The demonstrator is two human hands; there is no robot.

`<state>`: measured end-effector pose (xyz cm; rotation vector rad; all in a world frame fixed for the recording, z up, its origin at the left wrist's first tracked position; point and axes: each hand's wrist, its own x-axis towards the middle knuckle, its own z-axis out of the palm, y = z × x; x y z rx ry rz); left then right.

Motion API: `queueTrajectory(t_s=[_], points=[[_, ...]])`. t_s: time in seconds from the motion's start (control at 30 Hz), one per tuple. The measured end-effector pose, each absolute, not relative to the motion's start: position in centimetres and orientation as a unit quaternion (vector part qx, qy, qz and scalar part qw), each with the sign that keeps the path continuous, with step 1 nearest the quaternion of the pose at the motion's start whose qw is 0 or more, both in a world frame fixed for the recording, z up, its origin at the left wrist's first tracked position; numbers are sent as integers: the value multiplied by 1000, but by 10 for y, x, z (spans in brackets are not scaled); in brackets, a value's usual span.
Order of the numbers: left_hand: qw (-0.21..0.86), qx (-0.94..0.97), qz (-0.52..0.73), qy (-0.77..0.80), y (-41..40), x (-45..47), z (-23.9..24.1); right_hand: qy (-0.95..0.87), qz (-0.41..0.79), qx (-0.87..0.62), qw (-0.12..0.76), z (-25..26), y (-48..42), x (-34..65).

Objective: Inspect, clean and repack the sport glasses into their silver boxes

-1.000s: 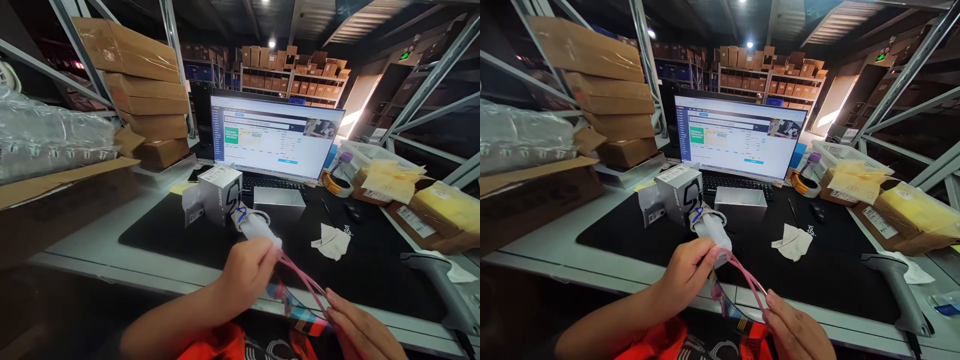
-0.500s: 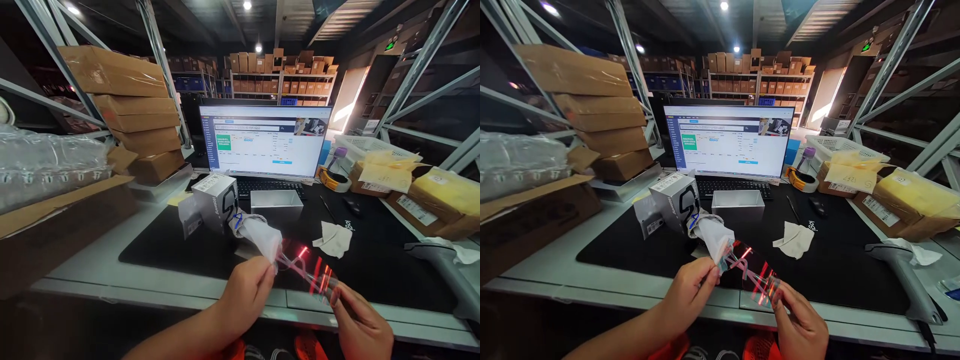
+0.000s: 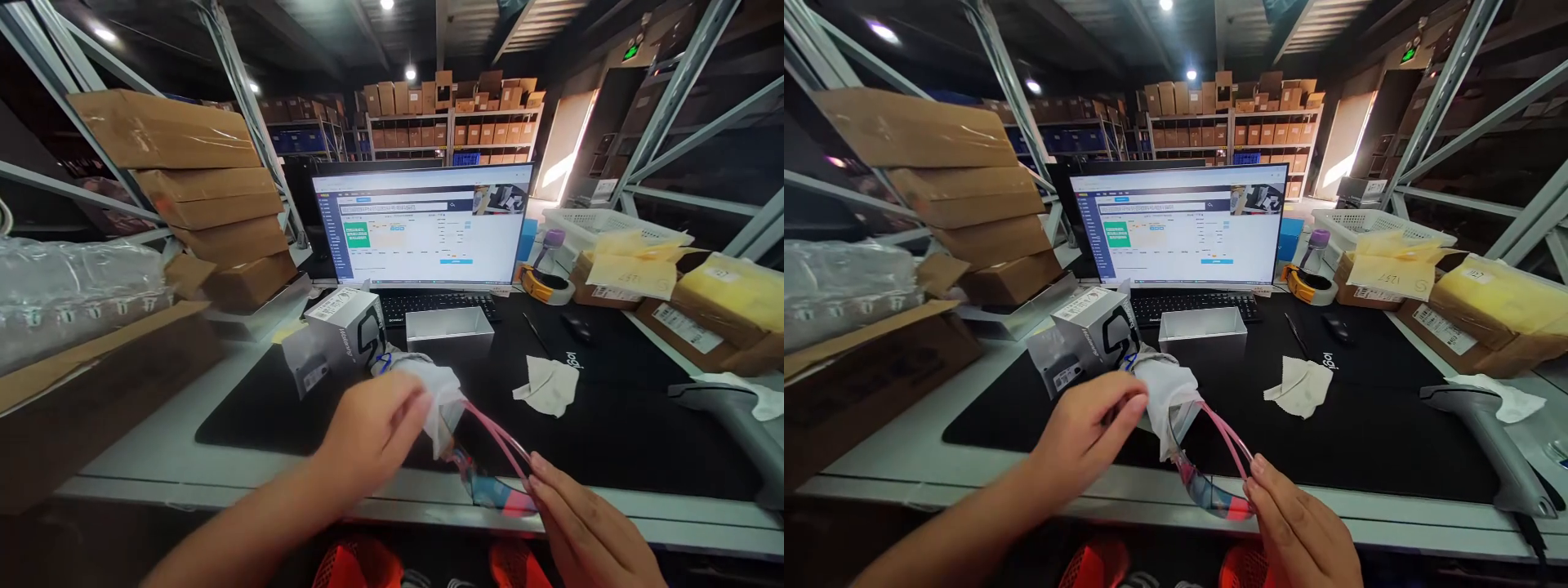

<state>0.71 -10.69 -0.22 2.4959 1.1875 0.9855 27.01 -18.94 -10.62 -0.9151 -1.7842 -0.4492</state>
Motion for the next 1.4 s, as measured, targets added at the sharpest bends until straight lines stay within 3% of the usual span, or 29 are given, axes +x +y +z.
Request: queueTrajectory(t_s=[0.17,0.33,0.5,0.67,0.87,1.03,1.2,1.4], points=[[31,933,64,353,-74,53,53,-784,-210,-357,462,-98,-193,273],[-17,942,-107,318,-50,83,51,-808,-202,-344,433,-91,-198,283],[98,928,-84,351,-30,83,45,-803,-154,-382,430,-93,-205,297],[133,930,-87,333,-22,80,43,-847,-126,-313,410,-72,-196,299],[157,938,-123,285,-24,91,45,-912,-187,-243,274,-32,-190,290],[182,941,-127,255,-21,97,40,-892,-190,-249,326,-39,-184,293],[192,935,-94,283,-19,96,37,-891,-131,-298,316,-53,-189,305],[191,925,-62,323,-18,93,35,-879,-215,-282,319,-58,-196,302]])
